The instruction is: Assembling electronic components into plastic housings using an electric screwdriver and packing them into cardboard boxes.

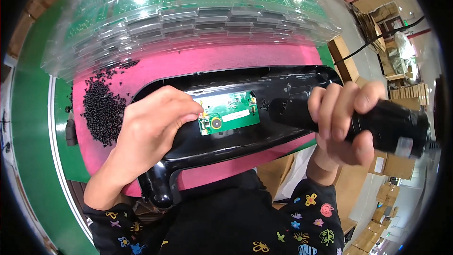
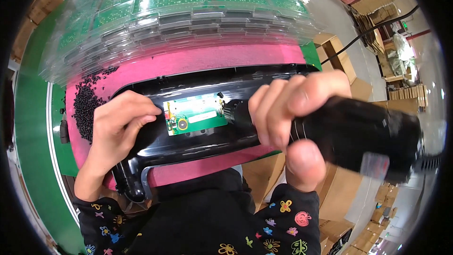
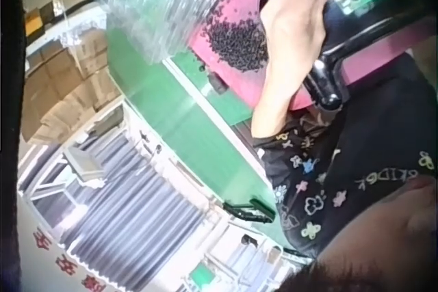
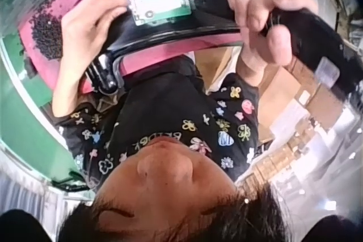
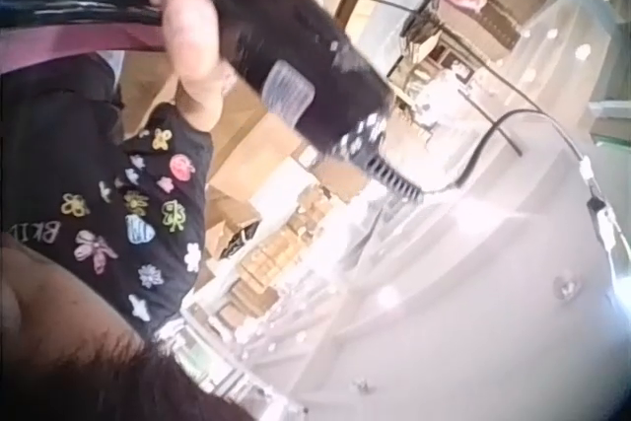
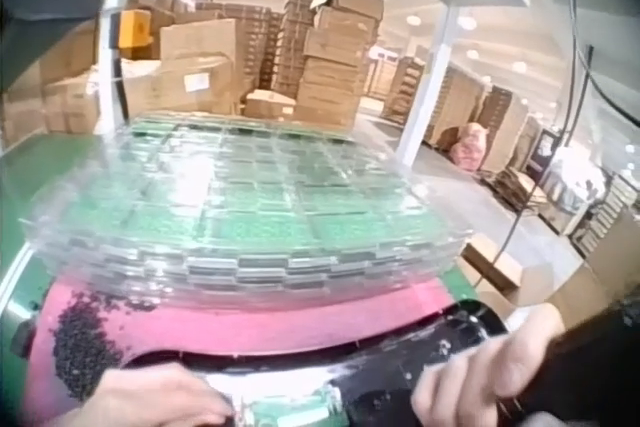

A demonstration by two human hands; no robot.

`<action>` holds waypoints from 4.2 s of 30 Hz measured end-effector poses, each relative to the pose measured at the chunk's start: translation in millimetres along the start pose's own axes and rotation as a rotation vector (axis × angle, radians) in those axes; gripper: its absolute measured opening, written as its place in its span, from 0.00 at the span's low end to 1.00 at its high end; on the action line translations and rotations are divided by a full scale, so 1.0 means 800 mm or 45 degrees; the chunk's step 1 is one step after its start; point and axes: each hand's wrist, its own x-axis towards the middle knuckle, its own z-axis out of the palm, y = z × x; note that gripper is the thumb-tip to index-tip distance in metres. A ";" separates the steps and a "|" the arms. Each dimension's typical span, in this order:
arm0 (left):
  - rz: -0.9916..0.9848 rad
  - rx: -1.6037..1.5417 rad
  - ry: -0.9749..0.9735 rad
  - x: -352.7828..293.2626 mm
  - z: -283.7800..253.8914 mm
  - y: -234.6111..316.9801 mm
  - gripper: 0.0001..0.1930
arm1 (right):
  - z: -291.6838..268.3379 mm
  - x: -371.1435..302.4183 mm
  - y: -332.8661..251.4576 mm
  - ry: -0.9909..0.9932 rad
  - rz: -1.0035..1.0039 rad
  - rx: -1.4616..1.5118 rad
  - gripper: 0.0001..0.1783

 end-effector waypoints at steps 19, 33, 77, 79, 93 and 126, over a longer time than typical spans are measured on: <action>0.035 0.118 -0.277 0.004 0.005 -0.004 0.08 | -0.003 0.011 0.036 0.077 0.229 -0.032 0.19; -0.045 0.131 -0.425 -0.001 0.006 -0.006 0.06 | -0.009 0.033 0.056 -0.123 0.255 -0.144 0.16; 0.203 -0.041 0.027 -0.003 -0.003 -0.010 0.12 | 0.057 0.035 0.013 -0.285 0.098 0.258 0.16; 0.234 -0.041 0.017 -0.002 -0.003 -0.007 0.12 | 0.055 0.036 0.015 -0.284 0.125 0.256 0.17; 0.025 0.224 0.025 -0.010 -0.001 -0.017 0.07 | 0.072 0.030 0.058 -0.004 0.276 -0.053 0.19; -0.138 0.154 -0.297 -0.013 -0.010 -0.012 0.08 | 0.080 0.028 0.058 -0.061 0.311 0.031 0.18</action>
